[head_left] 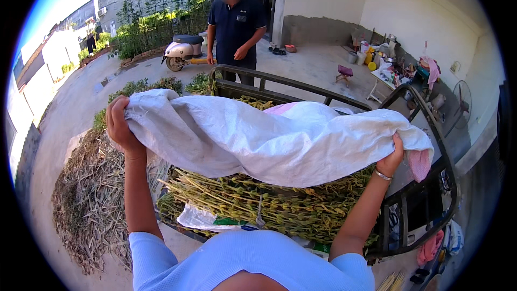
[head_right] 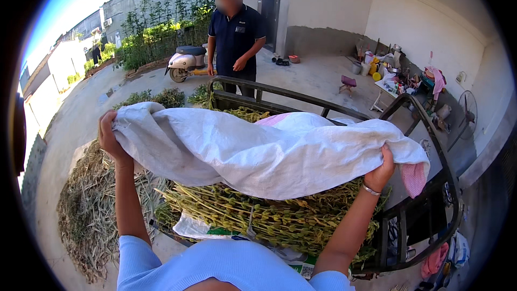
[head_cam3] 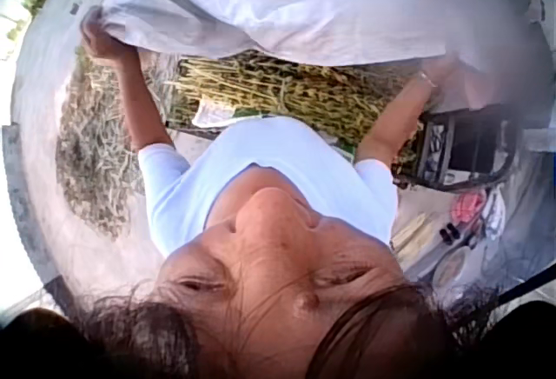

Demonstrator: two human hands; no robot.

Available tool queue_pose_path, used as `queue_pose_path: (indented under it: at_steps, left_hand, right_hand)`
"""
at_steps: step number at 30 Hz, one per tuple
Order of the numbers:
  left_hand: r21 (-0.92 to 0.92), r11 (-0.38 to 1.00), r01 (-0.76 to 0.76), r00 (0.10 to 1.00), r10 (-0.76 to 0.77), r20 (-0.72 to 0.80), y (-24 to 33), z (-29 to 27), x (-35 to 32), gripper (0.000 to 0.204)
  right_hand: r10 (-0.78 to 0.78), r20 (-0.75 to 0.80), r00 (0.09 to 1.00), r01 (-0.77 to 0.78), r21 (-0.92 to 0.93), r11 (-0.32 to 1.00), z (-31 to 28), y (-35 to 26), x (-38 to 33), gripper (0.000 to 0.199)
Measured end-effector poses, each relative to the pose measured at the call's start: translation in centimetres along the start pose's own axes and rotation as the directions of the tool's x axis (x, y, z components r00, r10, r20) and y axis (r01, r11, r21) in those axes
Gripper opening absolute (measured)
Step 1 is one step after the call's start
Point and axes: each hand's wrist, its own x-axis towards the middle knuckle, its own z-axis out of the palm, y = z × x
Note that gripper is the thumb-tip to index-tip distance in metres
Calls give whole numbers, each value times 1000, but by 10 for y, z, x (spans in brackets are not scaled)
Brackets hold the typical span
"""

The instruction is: The person gathers long green plant stalks from a pile on a cart, aligns them into a bundle, and ties them with a white plastic strip. The person then lifts a large white sack and places it over the bundled plants.

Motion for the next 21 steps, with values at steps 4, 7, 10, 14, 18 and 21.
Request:
queue_pose_path:
  at_steps: [4, 7, 10, 14, 18, 21]
  left_hand:
    - [196, 969, -152, 912, 61, 405, -24, -35, -39, 25]
    - [261, 965, -16, 961, -57, 269, -22, -69, -24, 22]
    - [207, 978, 19, 998, -32, 61, -25, -101, -6, 21]
    - [375, 926, 42, 971, -127, 204, -35, -131, 19, 21]
    - [311, 941, 130, 989, -146, 28, -48, -196, 66, 21]
    - [335, 920, 206, 978, -185, -93, -82, -264, 81, 18]
  right_hand:
    - [-211, -58, 976, 145, -552, 821, -31, 29, 2, 42]
    - [-104, 46, 994, 113, -314, 943, -33, -16, 1, 30]
    - [-146, -65, 987, 123, -268, 956, -31, -24, 7, 28]
    - [-213, 146, 966, 257, -616, 744, -36, 16, 31, 27]
    - [-215, 211, 954, 294, -496, 817, 31, 22, 23, 29]
    - [-192, 318, 928, 310, -375, 874, 102, 31, 10, 29]
